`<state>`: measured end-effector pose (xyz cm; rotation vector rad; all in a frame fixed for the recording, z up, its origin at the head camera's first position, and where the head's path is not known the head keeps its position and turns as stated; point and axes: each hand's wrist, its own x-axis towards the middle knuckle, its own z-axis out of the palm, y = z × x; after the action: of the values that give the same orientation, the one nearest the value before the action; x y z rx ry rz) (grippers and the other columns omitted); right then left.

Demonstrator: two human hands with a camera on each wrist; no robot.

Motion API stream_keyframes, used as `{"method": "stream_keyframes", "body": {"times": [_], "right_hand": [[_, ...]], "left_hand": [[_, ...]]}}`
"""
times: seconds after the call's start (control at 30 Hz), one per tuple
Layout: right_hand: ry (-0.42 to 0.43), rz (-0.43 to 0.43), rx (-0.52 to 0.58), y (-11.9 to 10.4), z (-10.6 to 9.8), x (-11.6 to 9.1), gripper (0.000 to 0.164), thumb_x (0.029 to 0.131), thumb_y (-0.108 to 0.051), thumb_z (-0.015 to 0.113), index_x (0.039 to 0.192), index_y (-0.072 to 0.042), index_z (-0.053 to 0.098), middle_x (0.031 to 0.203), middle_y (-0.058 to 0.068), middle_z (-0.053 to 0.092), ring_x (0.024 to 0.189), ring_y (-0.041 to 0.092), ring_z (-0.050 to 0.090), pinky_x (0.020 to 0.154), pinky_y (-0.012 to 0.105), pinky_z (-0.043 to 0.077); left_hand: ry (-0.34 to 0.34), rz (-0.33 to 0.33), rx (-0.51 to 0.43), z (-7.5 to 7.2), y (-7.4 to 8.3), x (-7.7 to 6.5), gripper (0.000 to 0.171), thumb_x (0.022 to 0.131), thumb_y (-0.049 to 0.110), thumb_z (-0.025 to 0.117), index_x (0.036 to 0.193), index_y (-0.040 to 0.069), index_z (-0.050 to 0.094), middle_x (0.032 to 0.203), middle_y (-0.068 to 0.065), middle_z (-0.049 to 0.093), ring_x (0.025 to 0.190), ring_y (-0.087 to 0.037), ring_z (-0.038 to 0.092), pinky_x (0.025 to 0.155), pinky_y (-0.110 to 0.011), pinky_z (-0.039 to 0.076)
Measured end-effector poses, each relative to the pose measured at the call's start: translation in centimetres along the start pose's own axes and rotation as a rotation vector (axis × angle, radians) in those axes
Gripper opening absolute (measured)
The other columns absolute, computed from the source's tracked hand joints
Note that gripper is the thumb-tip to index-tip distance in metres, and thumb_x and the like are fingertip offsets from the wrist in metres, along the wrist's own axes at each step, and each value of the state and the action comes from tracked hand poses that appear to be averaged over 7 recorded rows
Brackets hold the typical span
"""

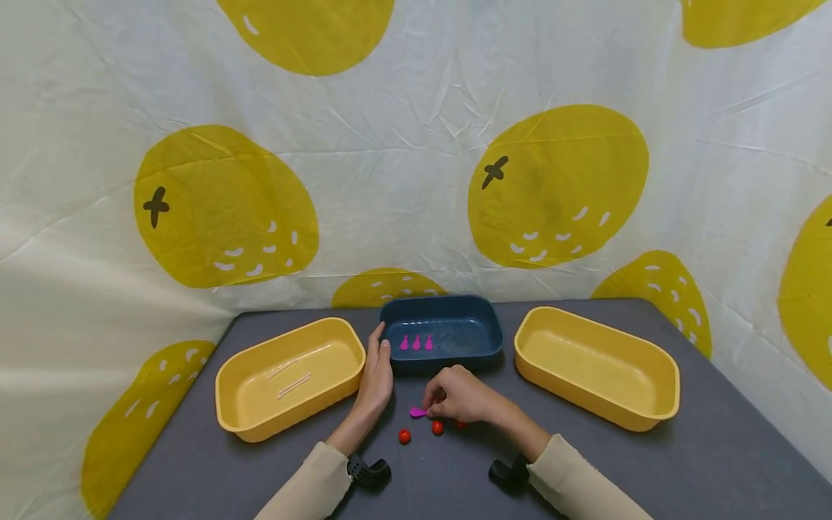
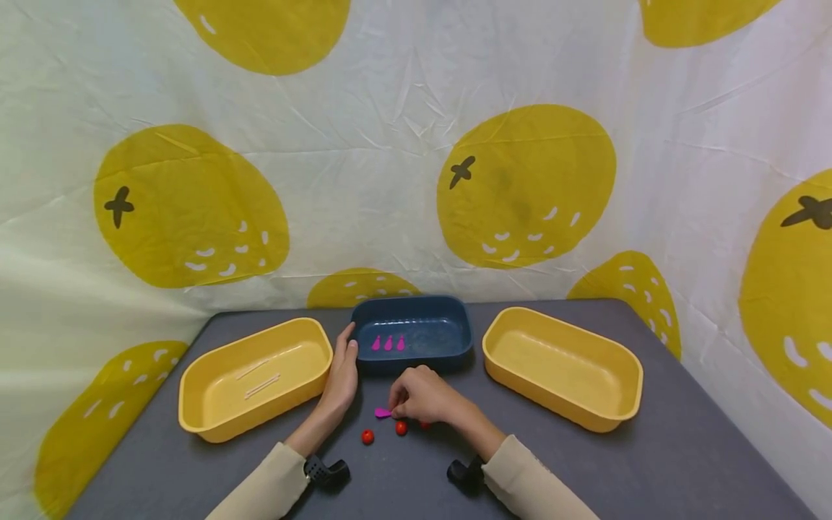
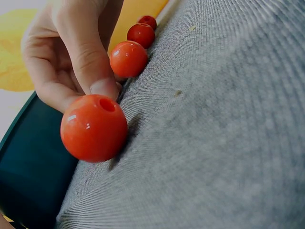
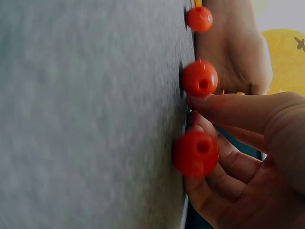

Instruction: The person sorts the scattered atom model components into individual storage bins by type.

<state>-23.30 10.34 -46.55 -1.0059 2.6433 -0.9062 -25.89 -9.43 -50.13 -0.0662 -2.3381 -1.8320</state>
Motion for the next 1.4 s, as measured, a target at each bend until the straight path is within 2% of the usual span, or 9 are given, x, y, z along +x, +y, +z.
{"method": "stream_keyframes", "body": {"times": [0.37, 0.73, 0.93, 1.17, 1.4], "right_hand": [[-0.021, 0.001, 0.029, -0.02, -0.10, -0.15, 0.005, 0.085, -0.009, 0.081, 0.085, -0.013, 0.079, 0.073, -0.011, 0.071, 0.064, -0.002, 0.059, 0.062, 0.019, 0.051], [-0.015, -0.003, 0.029, 0.00, -0.31, -0.19, 0.005, 0.089, -0.013, 0.079, 0.085, -0.009, 0.078, 0.075, -0.010, 0.071, 0.066, -0.002, 0.059, 0.066, 0.019, 0.052], [-0.007, -0.010, 0.069, 0.36, -0.26, -0.13, 0.004, 0.089, -0.013, 0.079, 0.087, -0.010, 0.078, 0.076, -0.010, 0.072, 0.068, -0.001, 0.060, 0.067, 0.020, 0.053], [0.004, -0.043, 0.125, 0.77, -0.30, -0.01, 0.003, 0.089, -0.012, 0.079, 0.087, -0.012, 0.078, 0.081, -0.008, 0.075, 0.072, -0.002, 0.064, 0.071, 0.020, 0.054], [0.004, -0.016, 0.190, 0.86, -0.33, 0.06, 0.005, 0.090, -0.010, 0.078, 0.089, -0.015, 0.078, 0.083, -0.006, 0.076, 0.072, 0.004, 0.064, 0.071, 0.021, 0.054]], "left_hand": [[0.001, 0.002, -0.016, 0.06, 0.19, -0.21, 0.052, 0.113, 0.043, 0.029, 0.163, 0.028, 0.028, 0.172, -0.002, 0.026, 0.159, -0.028, 0.024, 0.128, -0.058, 0.018], [0.007, 0.001, -0.011, 0.07, 0.11, -0.12, 0.053, 0.113, 0.045, 0.030, 0.163, 0.027, 0.028, 0.171, -0.003, 0.026, 0.159, -0.029, 0.025, 0.128, -0.059, 0.018], [0.001, -0.010, -0.004, 0.06, 0.24, -0.12, 0.053, 0.113, 0.045, 0.030, 0.163, 0.029, 0.028, 0.171, -0.001, 0.026, 0.159, -0.027, 0.025, 0.128, -0.058, 0.018], [0.001, 0.019, -0.010, 0.08, 0.13, -0.05, 0.051, 0.113, 0.042, 0.030, 0.163, 0.028, 0.028, 0.171, -0.003, 0.026, 0.159, -0.028, 0.025, 0.128, -0.058, 0.019], [-0.008, -0.016, -0.006, -0.03, 0.24, -0.05, 0.052, 0.113, 0.045, 0.030, 0.162, 0.031, 0.027, 0.172, -0.001, 0.025, 0.159, -0.027, 0.024, 0.128, -0.058, 0.018]]}}
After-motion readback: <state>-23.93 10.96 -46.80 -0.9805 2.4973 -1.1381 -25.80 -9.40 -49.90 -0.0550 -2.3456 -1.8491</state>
